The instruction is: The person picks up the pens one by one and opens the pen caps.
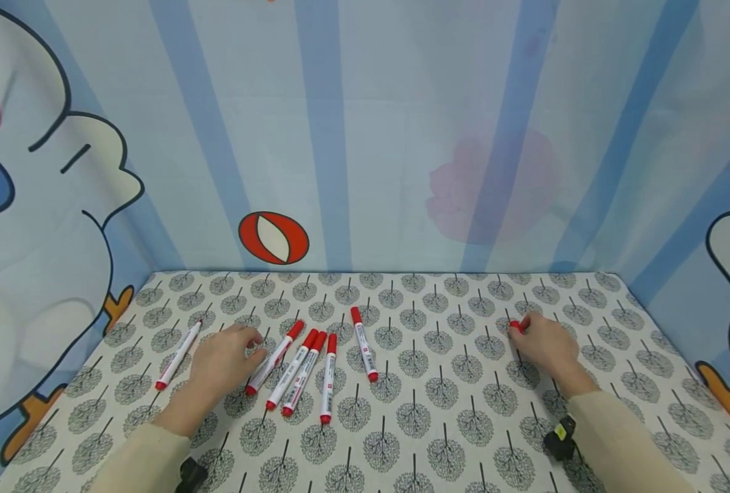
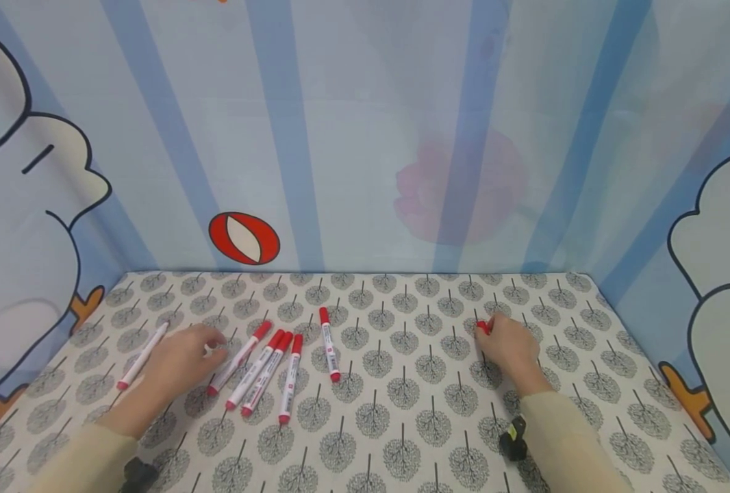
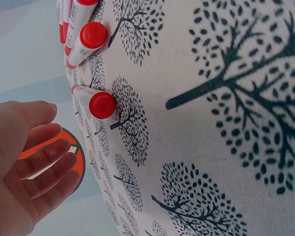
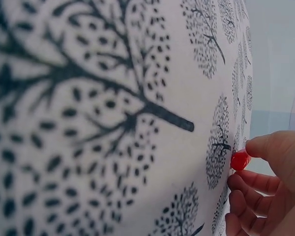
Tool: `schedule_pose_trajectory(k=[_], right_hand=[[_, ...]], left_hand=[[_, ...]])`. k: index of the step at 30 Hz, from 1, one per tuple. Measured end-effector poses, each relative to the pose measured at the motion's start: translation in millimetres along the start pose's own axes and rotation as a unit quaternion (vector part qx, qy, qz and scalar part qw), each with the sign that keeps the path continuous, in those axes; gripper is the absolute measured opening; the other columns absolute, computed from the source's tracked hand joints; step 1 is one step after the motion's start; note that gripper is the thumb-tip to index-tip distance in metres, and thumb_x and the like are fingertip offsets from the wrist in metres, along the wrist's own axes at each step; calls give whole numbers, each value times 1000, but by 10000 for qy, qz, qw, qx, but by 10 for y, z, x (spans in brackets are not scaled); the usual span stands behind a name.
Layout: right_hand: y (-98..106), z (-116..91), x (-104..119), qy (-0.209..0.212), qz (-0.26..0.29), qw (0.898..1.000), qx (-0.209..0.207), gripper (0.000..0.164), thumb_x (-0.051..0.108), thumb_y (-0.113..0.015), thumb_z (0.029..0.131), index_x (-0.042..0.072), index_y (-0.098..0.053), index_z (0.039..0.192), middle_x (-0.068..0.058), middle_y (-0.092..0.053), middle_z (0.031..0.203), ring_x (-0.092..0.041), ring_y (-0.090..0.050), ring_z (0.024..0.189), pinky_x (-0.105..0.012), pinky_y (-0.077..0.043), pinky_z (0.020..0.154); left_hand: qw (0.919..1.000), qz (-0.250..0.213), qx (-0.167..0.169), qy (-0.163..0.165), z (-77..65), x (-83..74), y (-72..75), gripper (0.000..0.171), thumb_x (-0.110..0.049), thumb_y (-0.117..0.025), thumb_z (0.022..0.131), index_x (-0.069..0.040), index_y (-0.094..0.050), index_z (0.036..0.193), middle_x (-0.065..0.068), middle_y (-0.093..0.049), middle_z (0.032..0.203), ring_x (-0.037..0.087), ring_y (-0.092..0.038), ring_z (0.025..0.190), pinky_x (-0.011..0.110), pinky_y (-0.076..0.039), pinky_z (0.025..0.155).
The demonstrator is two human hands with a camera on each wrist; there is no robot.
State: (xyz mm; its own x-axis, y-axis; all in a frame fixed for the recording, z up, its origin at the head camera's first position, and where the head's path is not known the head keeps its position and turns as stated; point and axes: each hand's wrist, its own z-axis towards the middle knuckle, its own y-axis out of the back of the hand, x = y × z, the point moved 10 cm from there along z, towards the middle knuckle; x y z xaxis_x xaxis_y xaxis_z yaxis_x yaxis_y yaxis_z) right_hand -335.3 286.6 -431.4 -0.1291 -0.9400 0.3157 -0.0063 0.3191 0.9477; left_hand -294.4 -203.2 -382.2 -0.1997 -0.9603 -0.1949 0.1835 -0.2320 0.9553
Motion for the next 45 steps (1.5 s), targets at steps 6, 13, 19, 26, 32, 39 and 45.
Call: schedule_pose_trajectory(k=[6,13,19,26,32,39,45], right_hand=[[9,-26,-39,-79,58,9999,67,39,36,-48,91,0,-53,107,-9,-58,72,-19,-49,54,-31,-38,43],[75,-50,-44,-1,164,9999,-40,45,40,-47,91,1,-50,113,-13,-60,80,-20,-51,58,-30,-37,43],[192,-77,28,267,250,9991,-230,46,38,-49,91,-1,-51,116,-18,-64,93,-22,-58,65,-29,-41,47],[265,-143,114,576,277,9974,-324,44,34,-50,91,-2,-53,115,-21,-63,96,-26,-59,70,-32,-44,51],[287,-199,177,741,244,9963,-368,43,34,-50,91,0,-54,118,-22,-62,103,-30,-61,76,-36,-47,55],[339,-249,283,1141,233,9917,-554,40,30,-53,91,0,-55,118,-22,-63,101,-25,-61,68,-32,-45,50],[381,-268,381,1498,279,9861,-663,37,25,-55,89,0,-56,117,-21,-64,100,-22,-61,69,-29,-45,50]], left_hand=[[10000,-62,65,35,2,-8,-26,20,-25,-70,78,-10,-67,90,5,-63,86,15,-55,60,27,-41,46],[9995,-77,309,64,4,-31,-87,22,-26,-70,79,-9,-66,94,5,-61,88,15,-55,62,28,-42,47],[9994,-92,335,1,13,-74,-105,25,-26,-70,78,-8,-66,94,6,-62,88,16,-56,64,28,-44,50],[9970,-41,744,195,19,-59,-211,32,-30,-71,77,-8,-66,100,6,-61,89,19,-58,72,34,-47,56],[9959,0,892,181,16,-71,-247,37,-31,-71,77,-8,-65,105,7,-61,93,22,-59,74,35,-48,57],[9955,34,920,209,13,-84,-292,38,-32,-72,76,-8,-66,105,7,-60,91,19,-57,70,34,-46,54],[9947,97,995,246,22,-80,-347,40,-31,-73,75,-7,-66,105,4,-59,86,16,-54,68,32,-45,54]])
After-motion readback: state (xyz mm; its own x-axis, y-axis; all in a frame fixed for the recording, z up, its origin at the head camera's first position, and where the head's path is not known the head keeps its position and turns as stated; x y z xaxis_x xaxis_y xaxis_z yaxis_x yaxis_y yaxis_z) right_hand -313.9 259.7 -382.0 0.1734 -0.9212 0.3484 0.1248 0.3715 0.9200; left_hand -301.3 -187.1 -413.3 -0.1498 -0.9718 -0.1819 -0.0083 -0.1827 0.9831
